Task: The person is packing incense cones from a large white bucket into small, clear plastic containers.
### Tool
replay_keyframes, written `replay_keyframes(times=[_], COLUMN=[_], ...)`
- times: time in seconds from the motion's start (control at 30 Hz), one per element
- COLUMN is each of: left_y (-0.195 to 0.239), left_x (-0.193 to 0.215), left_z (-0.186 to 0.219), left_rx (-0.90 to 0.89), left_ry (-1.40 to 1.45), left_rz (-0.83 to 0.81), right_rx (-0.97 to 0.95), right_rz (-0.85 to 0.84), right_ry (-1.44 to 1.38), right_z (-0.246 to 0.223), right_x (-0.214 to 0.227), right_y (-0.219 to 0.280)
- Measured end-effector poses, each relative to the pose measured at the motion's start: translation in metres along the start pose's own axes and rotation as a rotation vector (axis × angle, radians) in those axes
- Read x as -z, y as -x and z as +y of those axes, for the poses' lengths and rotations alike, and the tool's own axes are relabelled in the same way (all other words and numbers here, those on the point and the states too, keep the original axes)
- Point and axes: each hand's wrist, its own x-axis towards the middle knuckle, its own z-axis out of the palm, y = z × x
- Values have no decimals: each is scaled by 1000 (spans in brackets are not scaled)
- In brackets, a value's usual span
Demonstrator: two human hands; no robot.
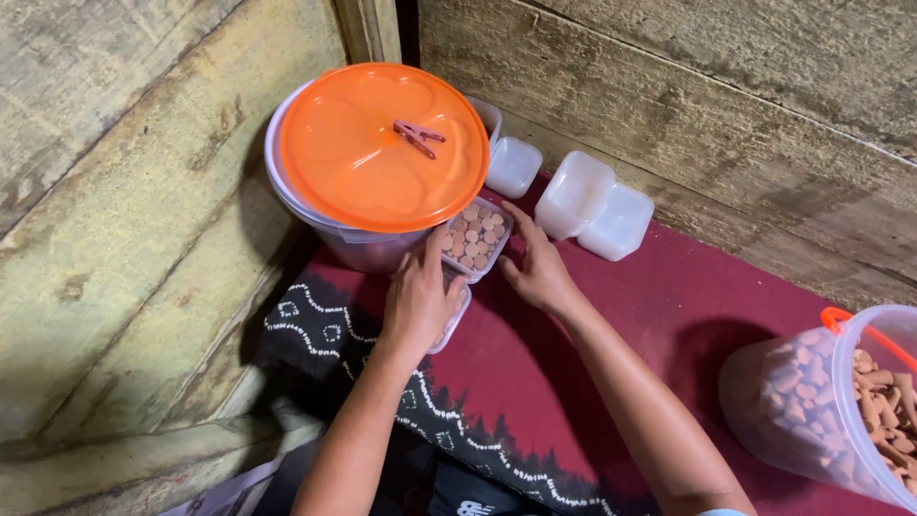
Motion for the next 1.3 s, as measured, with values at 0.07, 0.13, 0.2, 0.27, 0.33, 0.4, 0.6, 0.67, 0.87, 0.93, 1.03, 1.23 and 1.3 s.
replay_keyframes(times=[0.07,0.13,0.2,0.27,0.33,0.4,0.6,0.67,0.87,0.93,1.03,1.23,1.3], left_y=[11,24,40,47,46,36,-13,-24,-36,-35,-31,-36,-38], left_x=[15,18,10,39,66,92,115,113,112,114,119,110,108], left_z=[11,8,-9,-3,-6,-17,-57,-56,-56,-56,-50,-51,-52], left_rx=[11,19,-175,-157,-136,-207,-42,-32,110,152,199,256,247], left_ry=[-11,-22,-146,-158,-171,-46,188,208,327,357,431,639,721], left_rz=[8,15,378,478,582,788,663,650,537,522,490,509,526], right_rx=[4,9,37,63,91,120,103,90,75,86,99,103,105], right_rz=[36,73,147,149,147,112,35,66,78,74,66,94,92], right_ry=[-35,-70,-282,-378,-474,-575,-753,-792,-665,-647,-659,-734,-733], right_z=[-8,-10,-5,-13,-16,-16,-46,-66,-62,-70,-77,-74,-72], right_x=[6,10,12,12,12,10,-5,-10,-22,-25,-29,-42,-43], right_y=[-1,-6,-13,-22,-34,-48,-81,-78,-96,-99,-100,-102,-105])
